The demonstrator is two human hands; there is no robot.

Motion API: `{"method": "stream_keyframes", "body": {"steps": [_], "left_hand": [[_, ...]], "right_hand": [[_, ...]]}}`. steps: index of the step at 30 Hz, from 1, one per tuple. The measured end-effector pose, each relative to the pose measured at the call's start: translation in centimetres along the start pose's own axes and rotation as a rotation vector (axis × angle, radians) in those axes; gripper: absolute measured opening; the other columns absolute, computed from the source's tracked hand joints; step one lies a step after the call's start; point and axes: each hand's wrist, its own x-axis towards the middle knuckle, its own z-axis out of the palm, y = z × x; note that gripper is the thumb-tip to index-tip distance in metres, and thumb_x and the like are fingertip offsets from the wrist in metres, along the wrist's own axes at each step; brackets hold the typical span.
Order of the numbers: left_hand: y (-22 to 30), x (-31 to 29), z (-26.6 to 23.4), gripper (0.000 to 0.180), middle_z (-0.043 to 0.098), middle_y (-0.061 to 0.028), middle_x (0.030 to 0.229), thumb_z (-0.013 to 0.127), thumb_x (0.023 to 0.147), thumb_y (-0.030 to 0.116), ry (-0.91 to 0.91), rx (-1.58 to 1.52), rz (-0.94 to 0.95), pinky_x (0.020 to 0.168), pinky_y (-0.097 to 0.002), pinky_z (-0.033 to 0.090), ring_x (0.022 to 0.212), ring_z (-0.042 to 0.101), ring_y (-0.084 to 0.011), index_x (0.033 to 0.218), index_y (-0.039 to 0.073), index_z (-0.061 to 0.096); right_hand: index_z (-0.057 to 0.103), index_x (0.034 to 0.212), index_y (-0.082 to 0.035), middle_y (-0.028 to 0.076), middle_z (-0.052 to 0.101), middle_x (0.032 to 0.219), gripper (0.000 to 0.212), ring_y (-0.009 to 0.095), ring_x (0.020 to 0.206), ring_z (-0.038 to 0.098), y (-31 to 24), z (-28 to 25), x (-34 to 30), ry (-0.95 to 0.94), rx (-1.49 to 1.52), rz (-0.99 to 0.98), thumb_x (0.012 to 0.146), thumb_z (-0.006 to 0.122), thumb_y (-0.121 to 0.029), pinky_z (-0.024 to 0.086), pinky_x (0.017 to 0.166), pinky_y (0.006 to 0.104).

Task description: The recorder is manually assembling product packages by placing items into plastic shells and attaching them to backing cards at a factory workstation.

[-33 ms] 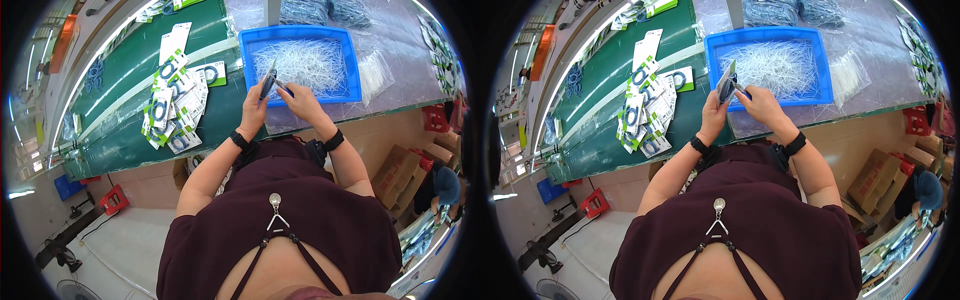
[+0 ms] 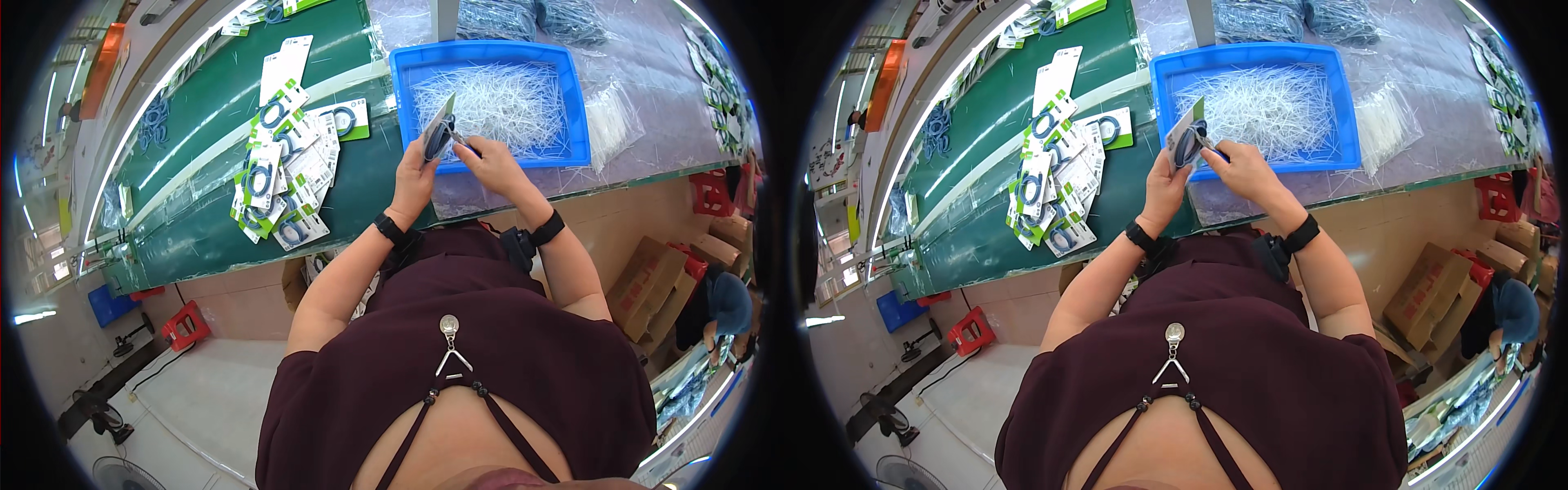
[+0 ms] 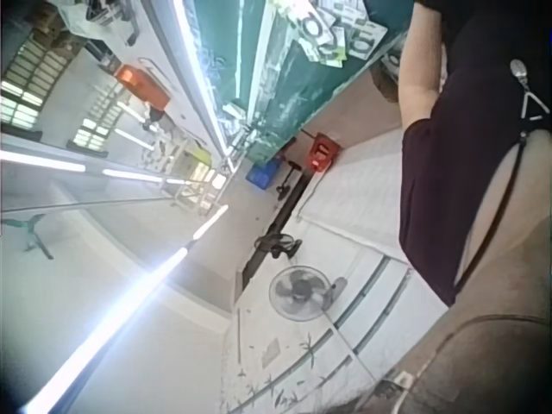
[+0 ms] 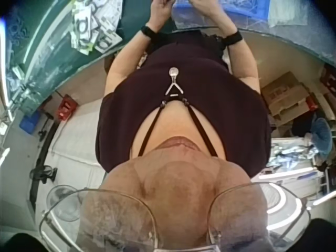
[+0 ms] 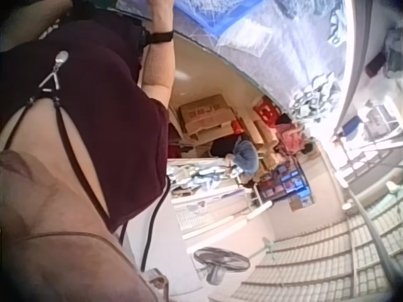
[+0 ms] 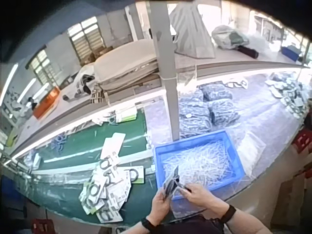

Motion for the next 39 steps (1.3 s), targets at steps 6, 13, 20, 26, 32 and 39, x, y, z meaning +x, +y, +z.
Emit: {"method": "stream_keyframes", "body": {"steps": [6, 13, 20, 26, 32, 39], "left_hand": [[0.6, -0.1, -0.8, 0.042, 0.06, -0.0093, 0.119, 0.056, 0.088, -0.004, -0.059, -0.263, -0.254, 0.091, -0.0262, 0.045, 0.107, 0.057, -0.013, 0.129, -0.002, 0.047], [1.6, -0.7, -0.6, 0.044, 0.06, -0.0084, 0.119, 0.057, 0.087, -0.005, -0.142, -0.176, -0.233, 0.091, -0.0265, 0.046, 0.107, 0.057, -0.0125, 0.13, -0.001, 0.048], [1.0, 0.4, -0.7, 0.05, 0.065, -0.0128, 0.11, 0.063, 0.08, -0.003, -0.18, -0.058, -0.157, 0.087, -0.0301, 0.048, 0.101, 0.061, -0.0176, 0.128, 0.003, 0.05], [1.8, 1.7, -2.9, 0.04, 0.063, -0.0074, 0.109, 0.061, 0.084, 0.001, -0.342, 0.175, -0.359, 0.085, -0.0278, 0.047, 0.097, 0.059, -0.0126, 0.122, 0.0, 0.051], [1.6, -4.4, -12.4, 0.049, 0.054, -0.0118, 0.126, 0.06, 0.084, 0.001, -0.127, -0.048, -0.433, 0.098, -0.0319, 0.042, 0.113, 0.054, -0.0184, 0.13, -0.002, 0.044], [-1.0, -23.0, -26.1, 0.046, 0.06, -0.008, 0.112, 0.055, 0.078, 0.002, 0.345, -0.102, -0.766, 0.089, -0.0304, 0.046, 0.102, 0.057, -0.0162, 0.124, -0.001, 0.05]], "right_hand": [[0.061, 0.098, -0.002, 0.012, 0.06, 0.077, 0.019, 0.022, 0.07, 0.058, 0.2, -0.3, 0.6, 0.125, 0.395, -0.055, 0.087, 0.064, -0.018, 0.046, 0.065, 0.0342], [0.06, 0.101, -0.005, 0.011, 0.061, 0.093, 0.029, 0.03, 0.087, 0.057, -1.6, -0.7, 1.8, 0.371, -0.028, -0.433, 0.074, 0.068, 0.0, 0.045, 0.079, 0.0371], [0.054, 0.103, -0.009, 0.009, 0.061, 0.094, 0.044, 0.031, 0.09, 0.056, 0.0, -0.6, 2.7, 0.393, -0.26, -0.542, 0.064, 0.072, -0.004, 0.043, 0.081, 0.0402], [0.055, 0.088, -0.003, 0.018, 0.059, 0.077, 0.014, 0.037, 0.07, 0.057, 5.2, -0.8, 6.7, 0.692, -0.382, -0.385, 0.081, 0.065, -0.009, 0.045, 0.062, 0.0443], [0.056, 0.089, -0.002, 0.019, 0.063, 0.082, 0.03, 0.038, 0.077, 0.06, 11.7, -4.3, 6.3, 0.448, -0.426, 0.075, 0.079, 0.071, -0.027, 0.046, 0.066, 0.045], [0.058, 0.104, -0.007, 0.004, 0.057, 0.094, 0.028, 0.018, 0.088, 0.054, 15.4, -9.0, 0.9, 0.365, 1.333, 0.517, 0.09, 0.056, -0.031, 0.042, 0.087, 0.0585]]}}
